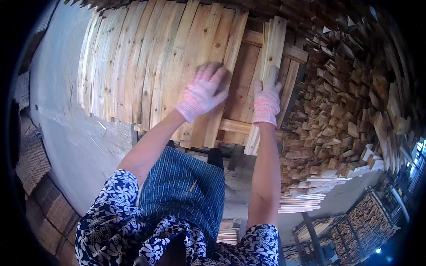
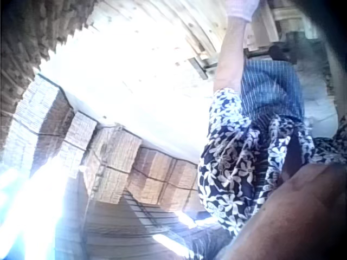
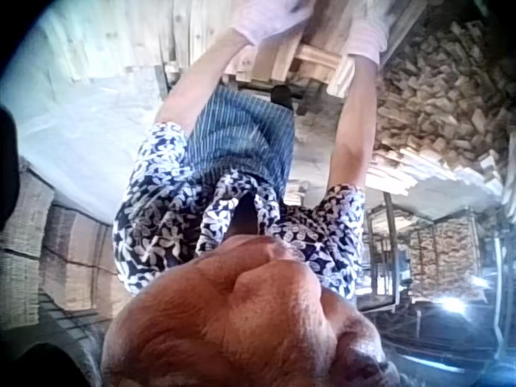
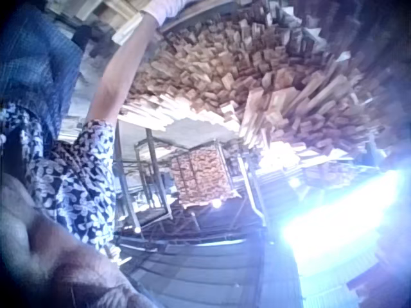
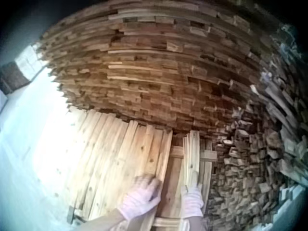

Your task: The person repeatedly picks up bundles of wooden planks from a workbench and places them onto a vertical rack. The person wears pink gloves and handles the planks by hand throughout the clip.

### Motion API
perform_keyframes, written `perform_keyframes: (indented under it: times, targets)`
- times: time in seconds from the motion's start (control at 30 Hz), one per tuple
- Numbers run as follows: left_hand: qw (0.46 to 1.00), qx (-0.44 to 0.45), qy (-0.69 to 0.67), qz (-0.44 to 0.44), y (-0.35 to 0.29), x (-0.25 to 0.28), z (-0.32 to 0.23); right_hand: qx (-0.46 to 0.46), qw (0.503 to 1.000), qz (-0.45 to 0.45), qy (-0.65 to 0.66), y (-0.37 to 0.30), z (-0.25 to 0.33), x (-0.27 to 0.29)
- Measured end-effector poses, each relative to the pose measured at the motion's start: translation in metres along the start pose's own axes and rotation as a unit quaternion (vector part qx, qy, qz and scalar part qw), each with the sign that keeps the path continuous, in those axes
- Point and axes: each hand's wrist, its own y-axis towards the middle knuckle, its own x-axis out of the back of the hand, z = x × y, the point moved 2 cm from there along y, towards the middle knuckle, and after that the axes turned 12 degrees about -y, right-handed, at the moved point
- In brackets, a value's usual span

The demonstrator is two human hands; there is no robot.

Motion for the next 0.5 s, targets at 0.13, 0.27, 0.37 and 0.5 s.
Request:
perform_keyframes:
  times: [0.13,0.27,0.37,0.5]
  targets:
    - [0.995,-0.091,-0.023,0.02,-0.022,0.024,0.027,-0.031,0.999,-0.003,-0.028,-0.015,0.036,-0.022]
    - [0.996,-0.078,-0.018,0.039,-0.016,0.017,0.017,-0.036,0.998,0.039,0.018,-0.046,0.087,-0.03]
    - [0.996,-0.039,-0.037,0.066,-0.019,0.0,-0.018,0.004,0.995,0.089,0.039,-0.046,0.044,-0.023]
    - [0.997,-0.063,0.024,0.026,-0.027,-0.032,-0.039,-0.023,0.997,0.074,0.015,-0.036,-0.039,0.019]
